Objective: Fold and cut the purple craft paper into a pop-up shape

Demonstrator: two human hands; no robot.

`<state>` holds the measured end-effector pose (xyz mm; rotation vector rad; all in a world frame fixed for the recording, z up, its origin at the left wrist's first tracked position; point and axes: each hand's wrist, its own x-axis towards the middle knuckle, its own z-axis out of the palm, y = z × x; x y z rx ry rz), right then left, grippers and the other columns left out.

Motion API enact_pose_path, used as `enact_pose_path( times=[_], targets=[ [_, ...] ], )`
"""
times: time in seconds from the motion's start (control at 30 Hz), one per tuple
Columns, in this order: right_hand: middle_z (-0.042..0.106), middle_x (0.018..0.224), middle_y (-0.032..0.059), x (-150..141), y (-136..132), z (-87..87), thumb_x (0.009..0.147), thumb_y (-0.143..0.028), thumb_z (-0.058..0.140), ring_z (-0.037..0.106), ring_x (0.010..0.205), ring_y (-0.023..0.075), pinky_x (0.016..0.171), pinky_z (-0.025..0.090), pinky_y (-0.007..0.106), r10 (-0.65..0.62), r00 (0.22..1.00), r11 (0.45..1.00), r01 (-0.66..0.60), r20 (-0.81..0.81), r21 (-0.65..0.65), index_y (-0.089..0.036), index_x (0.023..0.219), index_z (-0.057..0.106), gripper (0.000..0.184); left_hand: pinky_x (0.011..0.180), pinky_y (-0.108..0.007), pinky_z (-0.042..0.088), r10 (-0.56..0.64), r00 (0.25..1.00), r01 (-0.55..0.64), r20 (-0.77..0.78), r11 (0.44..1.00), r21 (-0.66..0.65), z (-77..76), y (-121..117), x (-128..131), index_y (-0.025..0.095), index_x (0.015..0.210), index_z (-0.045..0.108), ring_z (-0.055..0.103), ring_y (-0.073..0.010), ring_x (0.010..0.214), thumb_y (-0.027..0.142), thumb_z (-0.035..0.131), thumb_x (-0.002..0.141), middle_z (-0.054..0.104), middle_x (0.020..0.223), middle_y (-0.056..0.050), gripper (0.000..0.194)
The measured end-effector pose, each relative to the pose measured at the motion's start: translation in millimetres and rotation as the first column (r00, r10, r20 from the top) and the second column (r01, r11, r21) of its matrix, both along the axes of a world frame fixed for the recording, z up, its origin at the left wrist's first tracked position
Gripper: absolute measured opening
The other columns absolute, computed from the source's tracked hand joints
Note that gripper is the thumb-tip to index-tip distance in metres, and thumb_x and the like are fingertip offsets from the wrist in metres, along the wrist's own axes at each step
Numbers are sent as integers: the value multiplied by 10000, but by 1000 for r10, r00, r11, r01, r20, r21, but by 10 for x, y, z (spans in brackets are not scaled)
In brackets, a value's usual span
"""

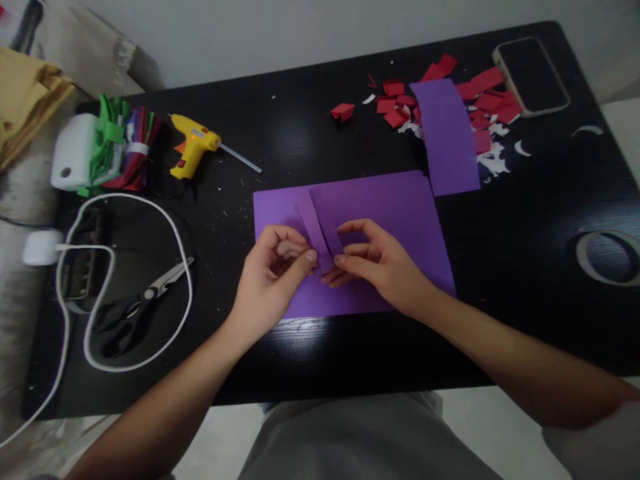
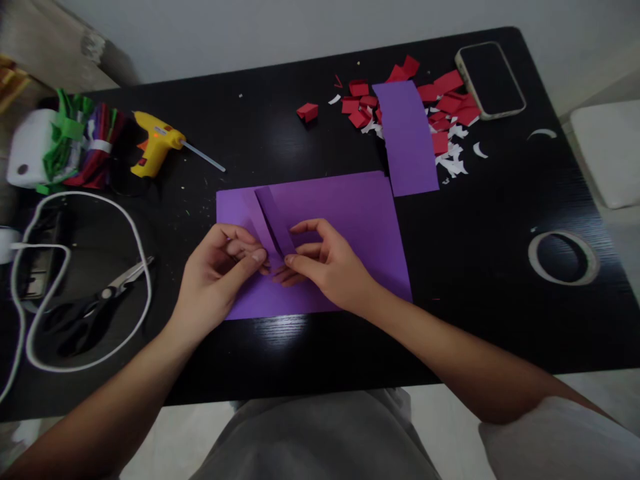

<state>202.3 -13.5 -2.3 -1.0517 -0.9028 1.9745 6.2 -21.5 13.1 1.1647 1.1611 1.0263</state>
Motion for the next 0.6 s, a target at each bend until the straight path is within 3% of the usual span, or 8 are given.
enact_pose_path(
  times=[0.13, 0.27, 0.5, 0.6],
  targets=[
    [708, 890, -33, -16, -60, -27, 851, -270, 807, 767, 753, 169, 751, 657, 346, -101, 990, 984, 85, 98, 159, -280, 1120, 481, 423, 701, -265, 569, 38, 999, -39, -38, 999, -8, -9, 4, 6, 207, 942, 592, 680, -126, 683, 212, 782, 865, 692, 764, 15, 205],
    [632, 1136, 44, -13, -94, -7, 878, -231, 768, 695, 873, 152, 777, 626, 309, -165, 950, 914, 45, 267, 403, -235, 957, 676, 122, 689, -252, 549, 54, 995, -52, -86, 998, 18, -6, -14, 5, 202, 946, 598, 669, -123, 688, 216, 797, 854, 696, 768, 11, 219],
    [648, 1148, 72, -2, -71, -10, 802, -322, 886, 681, 999, 207, 760, 615, 298, -197, 925, 908, 47, 325, 415, -221, 863, 759, 174, 778, -253, 575, 22, 976, 12, -216, 988, 155, -20, -64, -7, 204, 1015, 628, 695, -121, 787, 210, 760, 914, 724, 886, -2, 167],
    [661, 1151, 77, 4, -60, -19, 801, -347, 891, 683, 1020, 221, 791, 619, 321, -209, 918, 905, 52, 337, 421, -222, 825, 766, 178, 764, -250, 585, 8, 983, 16, -186, 992, 127, -8, -61, -6, 198, 1034, 626, 707, -121, 766, 218, 753, 925, 732, 859, 0, 169]
  ],
)
